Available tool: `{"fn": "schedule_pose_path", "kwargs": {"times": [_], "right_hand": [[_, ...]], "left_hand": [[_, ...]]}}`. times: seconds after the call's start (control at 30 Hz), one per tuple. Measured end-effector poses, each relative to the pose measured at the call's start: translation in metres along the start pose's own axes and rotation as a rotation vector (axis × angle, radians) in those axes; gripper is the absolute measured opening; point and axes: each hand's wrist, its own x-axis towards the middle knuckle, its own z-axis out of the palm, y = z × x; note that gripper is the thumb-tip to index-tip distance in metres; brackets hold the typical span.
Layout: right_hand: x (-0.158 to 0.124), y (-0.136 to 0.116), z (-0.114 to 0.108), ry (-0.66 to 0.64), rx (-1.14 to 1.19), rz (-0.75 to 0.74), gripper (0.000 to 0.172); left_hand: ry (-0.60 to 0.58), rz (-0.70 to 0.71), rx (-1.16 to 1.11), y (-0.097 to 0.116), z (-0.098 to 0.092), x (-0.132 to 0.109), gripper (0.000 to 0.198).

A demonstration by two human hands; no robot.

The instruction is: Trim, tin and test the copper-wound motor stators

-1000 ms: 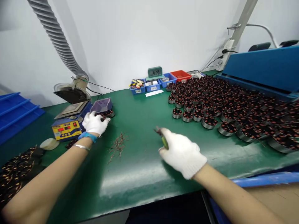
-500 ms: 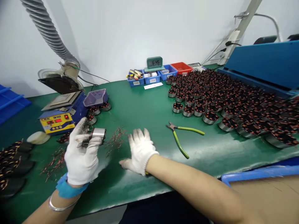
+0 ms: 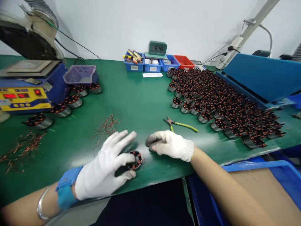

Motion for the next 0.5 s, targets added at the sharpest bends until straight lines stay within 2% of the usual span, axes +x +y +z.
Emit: {"fn": "schedule_pose_path", "kwargs": {"times": [0.07, 0.13, 0.2, 0.3, 0.4, 0.43, 0.5], "right_hand": [[-0.010, -0.003, -0.002, -0.086, -0.133, 0.065, 0.044], [-0.015, -0.006, -0.001, -0.101, -0.271, 0.073, 0.051], [-0.017, -0.009, 0.002, -0.092, -0.373, 0.039, 0.059], [-0.018, -0.013, 0.012, -0.042, -0.470, -0.056, 0.070], [-0.017, -0.016, 0.030, 0.141, -0.599, -0.179, 0.074], [-0.016, -0.016, 0.037, 0.210, -0.625, -0.220, 0.068], [-0.014, -0.017, 0.048, 0.308, -0.626, -0.325, 0.039]], "left_hand": [[0.161, -0.089, -0.118, -0.001, -0.007, -0.001, 0.051], [0.289, -0.179, -0.195, -0.004, -0.012, -0.004, 0.078], [0.234, -0.254, -0.214, -0.005, -0.011, -0.005, 0.102], [0.004, -0.336, -0.190, -0.002, 0.003, -0.002, 0.130], [-0.002, -0.358, -0.089, 0.005, 0.020, 0.002, 0.127], [0.009, -0.357, -0.056, 0.006, 0.024, 0.003, 0.120], [0.004, -0.342, -0.014, 0.007, 0.028, 0.003, 0.106]]}}
